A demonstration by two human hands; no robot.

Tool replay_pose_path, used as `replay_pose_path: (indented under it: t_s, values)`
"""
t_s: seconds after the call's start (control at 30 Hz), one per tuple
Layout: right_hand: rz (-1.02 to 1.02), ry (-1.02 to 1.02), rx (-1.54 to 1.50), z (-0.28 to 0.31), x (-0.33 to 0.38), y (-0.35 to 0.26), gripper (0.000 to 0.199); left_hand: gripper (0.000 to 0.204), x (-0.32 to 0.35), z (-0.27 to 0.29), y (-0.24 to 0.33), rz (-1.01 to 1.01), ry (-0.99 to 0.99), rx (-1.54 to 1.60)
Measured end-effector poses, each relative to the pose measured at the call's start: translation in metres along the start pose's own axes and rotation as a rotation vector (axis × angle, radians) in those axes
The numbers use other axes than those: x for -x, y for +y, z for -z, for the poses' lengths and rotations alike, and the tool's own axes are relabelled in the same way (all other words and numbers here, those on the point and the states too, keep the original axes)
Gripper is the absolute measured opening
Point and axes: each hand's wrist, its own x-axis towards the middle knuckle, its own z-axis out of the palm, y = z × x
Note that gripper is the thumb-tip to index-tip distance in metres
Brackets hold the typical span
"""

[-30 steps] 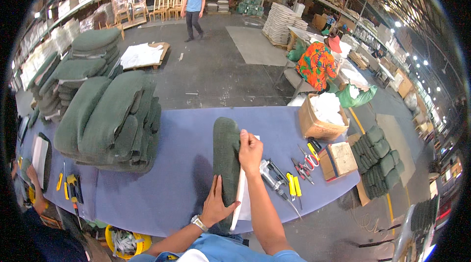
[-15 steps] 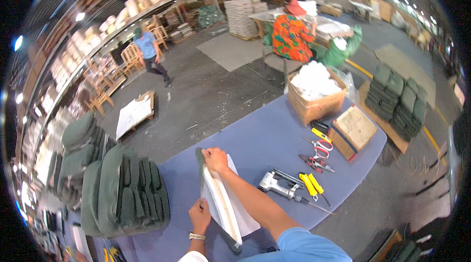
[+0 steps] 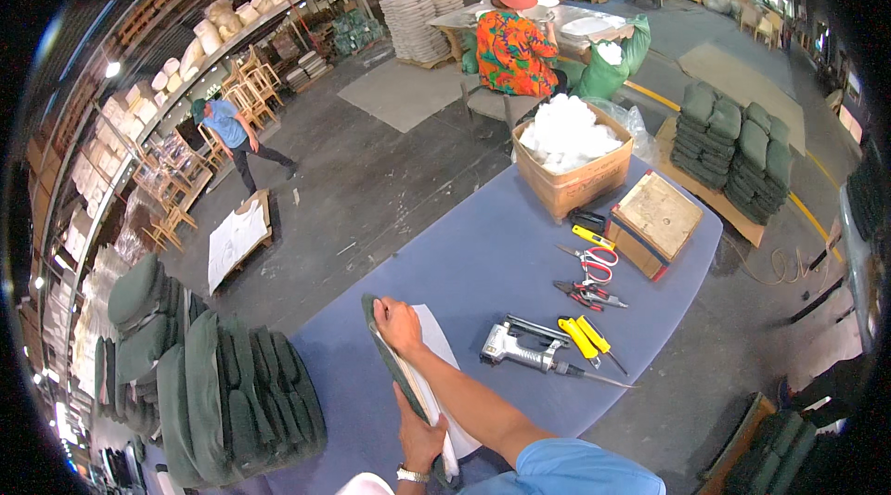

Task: The person assembles cushion covers by wrapping green fabric around white foam inserts. They use a staple gun to secure the fabric edges and a utility knife to trim excess material. The finished cushions are stacked on the table.

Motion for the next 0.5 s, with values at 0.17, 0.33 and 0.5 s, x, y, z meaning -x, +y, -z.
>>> replay_pose_path:
  t_s: [0.17,0.33,0.5]
  values:
    - [0.038,-0.129,-0.009,0.006,0.016,-0.021,0.038,0.109,0.029,0.043,-0.017,-0.026,-0.042,0.041]
    - [-0.065,-0.172,0.146,-0.006,0.04,0.034,0.04,0.105,0.059,0.047,-0.014,0.112,-0.155,-0.041]
    - [-0.136,-0.252,-0.005,-0.008,0.041,0.041,0.031,0.105,0.07,0.034,-0.039,0.015,-0.087,0.024]
